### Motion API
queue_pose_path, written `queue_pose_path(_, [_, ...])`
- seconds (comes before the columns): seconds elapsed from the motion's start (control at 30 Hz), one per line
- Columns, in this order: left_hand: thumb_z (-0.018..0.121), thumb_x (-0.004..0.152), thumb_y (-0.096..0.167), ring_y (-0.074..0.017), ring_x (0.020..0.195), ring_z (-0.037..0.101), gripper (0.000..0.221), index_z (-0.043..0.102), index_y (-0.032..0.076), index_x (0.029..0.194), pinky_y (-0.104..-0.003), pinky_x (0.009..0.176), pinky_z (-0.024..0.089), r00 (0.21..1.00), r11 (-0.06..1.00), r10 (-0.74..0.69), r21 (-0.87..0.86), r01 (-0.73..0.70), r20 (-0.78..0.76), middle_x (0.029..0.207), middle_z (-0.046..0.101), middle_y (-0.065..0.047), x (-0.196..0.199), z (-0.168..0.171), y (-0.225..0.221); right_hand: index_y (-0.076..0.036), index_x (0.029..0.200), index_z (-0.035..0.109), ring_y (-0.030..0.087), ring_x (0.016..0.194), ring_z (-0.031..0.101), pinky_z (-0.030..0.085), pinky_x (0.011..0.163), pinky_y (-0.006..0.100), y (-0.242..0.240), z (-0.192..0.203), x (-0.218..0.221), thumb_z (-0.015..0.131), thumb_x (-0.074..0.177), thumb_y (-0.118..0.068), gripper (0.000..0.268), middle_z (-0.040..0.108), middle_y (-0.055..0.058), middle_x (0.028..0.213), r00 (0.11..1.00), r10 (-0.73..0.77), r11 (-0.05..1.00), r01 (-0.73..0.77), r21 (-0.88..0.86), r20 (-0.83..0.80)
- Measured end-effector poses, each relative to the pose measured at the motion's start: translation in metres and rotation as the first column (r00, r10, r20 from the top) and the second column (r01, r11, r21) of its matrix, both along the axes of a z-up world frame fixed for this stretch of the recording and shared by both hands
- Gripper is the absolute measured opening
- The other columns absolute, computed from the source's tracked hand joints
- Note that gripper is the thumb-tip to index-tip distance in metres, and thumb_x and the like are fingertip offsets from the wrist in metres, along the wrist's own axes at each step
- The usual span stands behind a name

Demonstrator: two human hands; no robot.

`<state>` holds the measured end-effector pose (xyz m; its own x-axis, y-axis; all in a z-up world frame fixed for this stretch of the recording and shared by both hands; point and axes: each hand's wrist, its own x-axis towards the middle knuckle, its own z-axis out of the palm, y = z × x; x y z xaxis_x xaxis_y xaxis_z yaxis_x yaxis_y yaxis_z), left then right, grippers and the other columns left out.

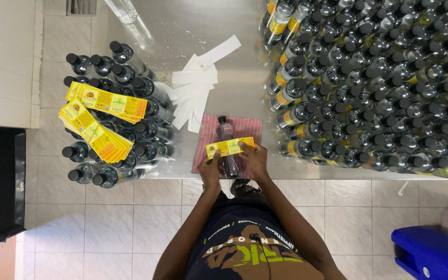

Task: The person stands at a stainless steel table and applies yellow labels to clear plastic bottles. They pick up a bottle, peel a label from a sheet, and wrap it around the bottle's body before placing it on a large stack of finished bottles. The process is repeated continuously throughout the video.

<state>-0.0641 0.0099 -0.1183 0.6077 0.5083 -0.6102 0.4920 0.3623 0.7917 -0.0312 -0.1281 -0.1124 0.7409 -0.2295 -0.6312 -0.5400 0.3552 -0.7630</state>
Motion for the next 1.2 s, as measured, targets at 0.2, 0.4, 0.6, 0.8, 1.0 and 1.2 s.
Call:
queue_pose_path(0.2, [0.091, 0.093, 0.022, -0.0137, 0.046, 0.063, 0.024, 0.079, 0.002, 0.088, -0.026, 0.043, 0.052, 1.000, 1.000, 0.020, -0.011, -0.020, -0.002, 0.064, 0.069, -0.009, 0.001, 0.000, -0.001, 0.012, 0.125, 0.075, 0.036, 0.105, 0.075, 0.065, 0.092, 0.047, 0.001, 0.004, 0.001, 0.099, 0.089, -0.022, 0.055, 0.071, 0.029, 0.113, 1.000, 0.000, 1.000, 0.000, -0.001, 0.000])
queue_pose_path(0.4, [0.091, 0.093, 0.023, -0.0163, 0.046, 0.066, 0.024, 0.079, 0.003, 0.087, -0.026, 0.043, 0.054, 1.000, 1.000, 0.019, -0.015, -0.019, -0.010, 0.063, 0.070, -0.010, 0.001, -0.003, 0.000, 0.012, 0.124, 0.076, 0.038, 0.105, 0.076, 0.065, 0.092, 0.048, 0.001, 0.002, 0.001, 0.099, 0.089, -0.023, 0.055, 0.071, 0.031, 0.112, 1.000, 0.010, 1.000, -0.010, -0.017, -0.008])
queue_pose_path(0.6, [0.093, 0.092, 0.024, -0.0161, 0.052, 0.068, 0.024, 0.081, 0.003, 0.092, -0.028, 0.048, 0.056, 0.999, 0.999, 0.040, 0.012, -0.040, -0.021, 0.069, 0.072, -0.011, -0.001, -0.018, -0.005, 0.007, 0.123, 0.078, 0.038, 0.101, 0.077, 0.067, 0.086, 0.045, -0.001, -0.030, 0.001, 0.100, 0.088, -0.021, 0.050, 0.073, 0.030, 0.111, 0.999, 0.020, 0.999, -0.021, -0.024, -0.034])
queue_pose_path(0.8, [0.095, 0.092, 0.027, -0.0167, 0.062, 0.067, 0.030, 0.082, 0.001, 0.097, -0.032, 0.054, 0.057, 0.998, 0.999, 0.050, 0.012, -0.050, -0.036, 0.076, 0.074, -0.013, -0.001, -0.016, -0.006, 0.008, 0.133, 0.072, 0.032, 0.103, 0.073, 0.066, 0.085, 0.040, 0.004, -0.004, 0.003, 0.094, 0.091, -0.018, 0.054, 0.069, 0.027, 0.115, 0.996, 0.083, 0.995, -0.084, -0.059, -0.022])
queue_pose_path(1.0, [0.095, 0.092, 0.020, -0.0161, 0.073, 0.071, 0.028, 0.082, 0.000, 0.106, -0.030, 0.070, 0.062, 0.993, 0.987, 0.114, -0.112, -0.117, -0.030, 0.083, 0.071, -0.009, -0.002, -0.021, -0.008, -0.007, 0.173, 0.024, 0.027, 0.110, 0.067, 0.066, 0.097, 0.038, 0.006, 0.007, -0.019, 0.097, 0.087, -0.024, 0.115, 0.056, 0.024, 0.134, 0.997, 0.070, 0.990, -0.065, -0.128, 0.035])
queue_pose_path(1.2, [0.098, 0.090, 0.023, -0.0223, 0.081, 0.072, 0.035, 0.083, 0.001, 0.112, -0.039, 0.074, 0.064, 0.992, 0.977, 0.112, -0.174, -0.121, -0.060, 0.089, 0.076, -0.014, -0.001, -0.014, -0.007, -0.002, 0.174, -0.010, 0.055, 0.150, 0.046, 0.050, 0.122, 0.062, 0.019, 0.040, -0.044, 0.107, 0.071, -0.037, 0.160, 0.022, 0.043, 0.168, 0.930, 0.366, 0.880, -0.340, -0.331, 0.017])
